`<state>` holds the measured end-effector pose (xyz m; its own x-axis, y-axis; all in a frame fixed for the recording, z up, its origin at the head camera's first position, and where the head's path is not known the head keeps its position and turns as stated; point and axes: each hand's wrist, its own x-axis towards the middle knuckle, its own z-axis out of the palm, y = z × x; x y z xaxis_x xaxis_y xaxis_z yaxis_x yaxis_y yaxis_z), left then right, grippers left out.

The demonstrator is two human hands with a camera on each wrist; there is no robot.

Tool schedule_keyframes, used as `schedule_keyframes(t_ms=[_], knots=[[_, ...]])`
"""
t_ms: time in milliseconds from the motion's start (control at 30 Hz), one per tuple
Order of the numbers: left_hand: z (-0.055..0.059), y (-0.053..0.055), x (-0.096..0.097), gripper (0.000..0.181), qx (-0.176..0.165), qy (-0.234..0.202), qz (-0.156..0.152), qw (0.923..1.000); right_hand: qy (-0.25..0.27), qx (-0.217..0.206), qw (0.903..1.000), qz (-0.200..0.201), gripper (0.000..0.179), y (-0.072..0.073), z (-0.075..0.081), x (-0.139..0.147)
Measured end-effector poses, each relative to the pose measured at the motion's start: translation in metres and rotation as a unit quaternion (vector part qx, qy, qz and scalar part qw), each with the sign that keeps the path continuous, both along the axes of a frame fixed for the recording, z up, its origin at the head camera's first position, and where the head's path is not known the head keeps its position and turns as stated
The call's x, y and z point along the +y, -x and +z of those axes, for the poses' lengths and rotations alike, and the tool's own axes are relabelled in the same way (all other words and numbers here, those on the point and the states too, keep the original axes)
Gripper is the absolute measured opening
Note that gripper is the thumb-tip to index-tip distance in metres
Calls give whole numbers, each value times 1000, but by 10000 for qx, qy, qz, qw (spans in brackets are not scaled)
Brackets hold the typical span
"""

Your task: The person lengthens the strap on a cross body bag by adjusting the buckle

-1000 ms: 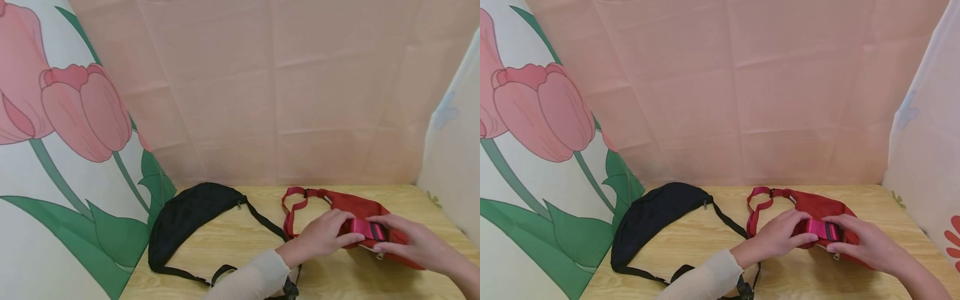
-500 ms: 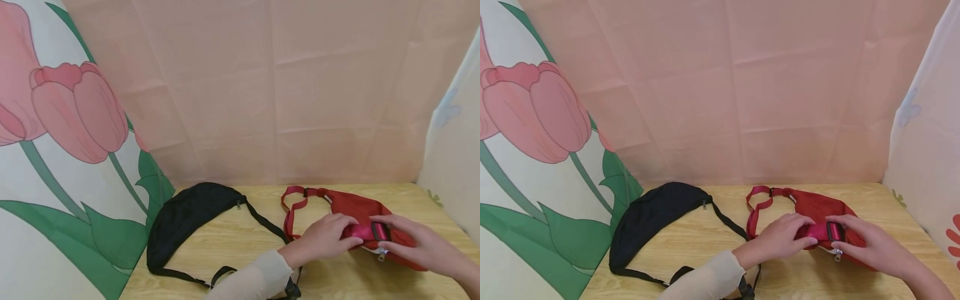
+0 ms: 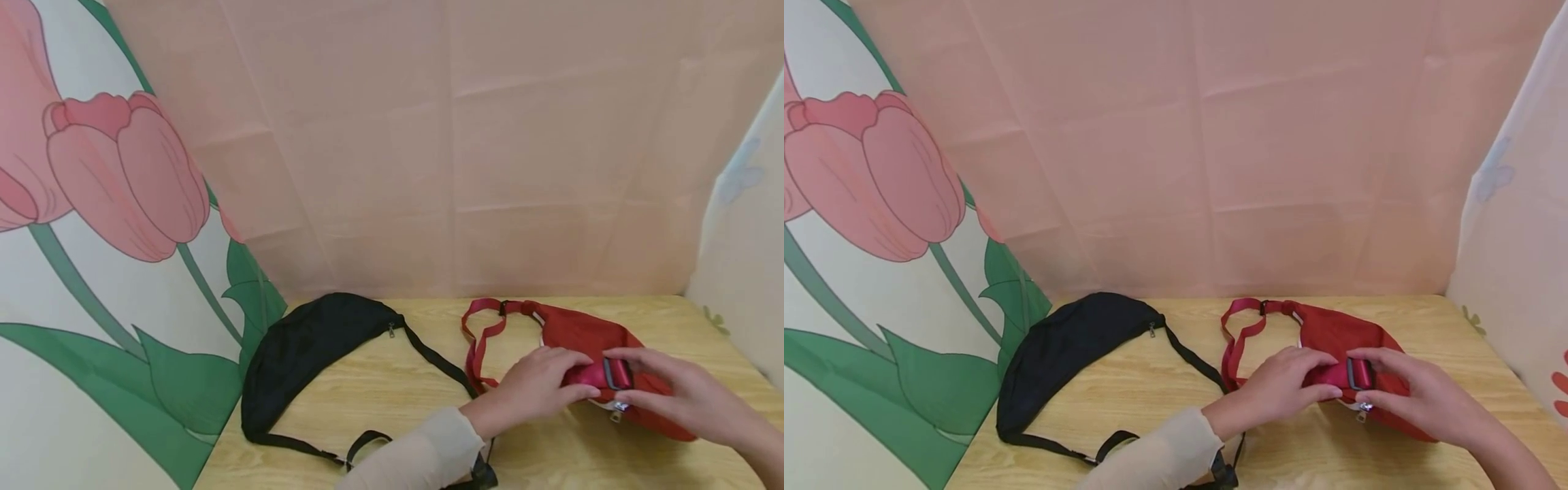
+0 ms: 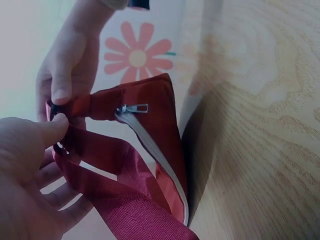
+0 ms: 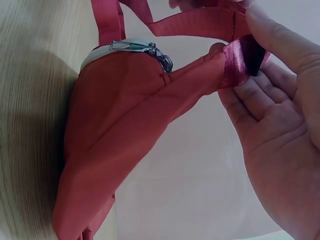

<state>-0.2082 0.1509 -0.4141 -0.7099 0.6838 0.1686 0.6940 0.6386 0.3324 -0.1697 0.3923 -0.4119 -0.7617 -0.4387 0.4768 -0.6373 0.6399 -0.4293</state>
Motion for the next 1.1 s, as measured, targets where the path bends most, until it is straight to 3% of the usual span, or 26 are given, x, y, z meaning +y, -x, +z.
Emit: schedule_keyframes(t_ms=[300,500,633,833,1100], knots=[[4,-2,5,51,19,13,26,10000,98,-349,9992,-170,60,0,1,1],[-2,-2,-1,55,-143,24,81,9999,214,-386,9988,-227,62,1,-3,5],[-5,-3,-4,52,-147,44,113,9998,112,-532,9971,-527,59,-1,-3,7],[-3,-4,0,52,142,151,35,9998,121,-809,9950,-573,57,-2,-5,7],[1,-8,9,50,313,356,108,9988,1,-771,9955,-558,55,-1,-5,6]])
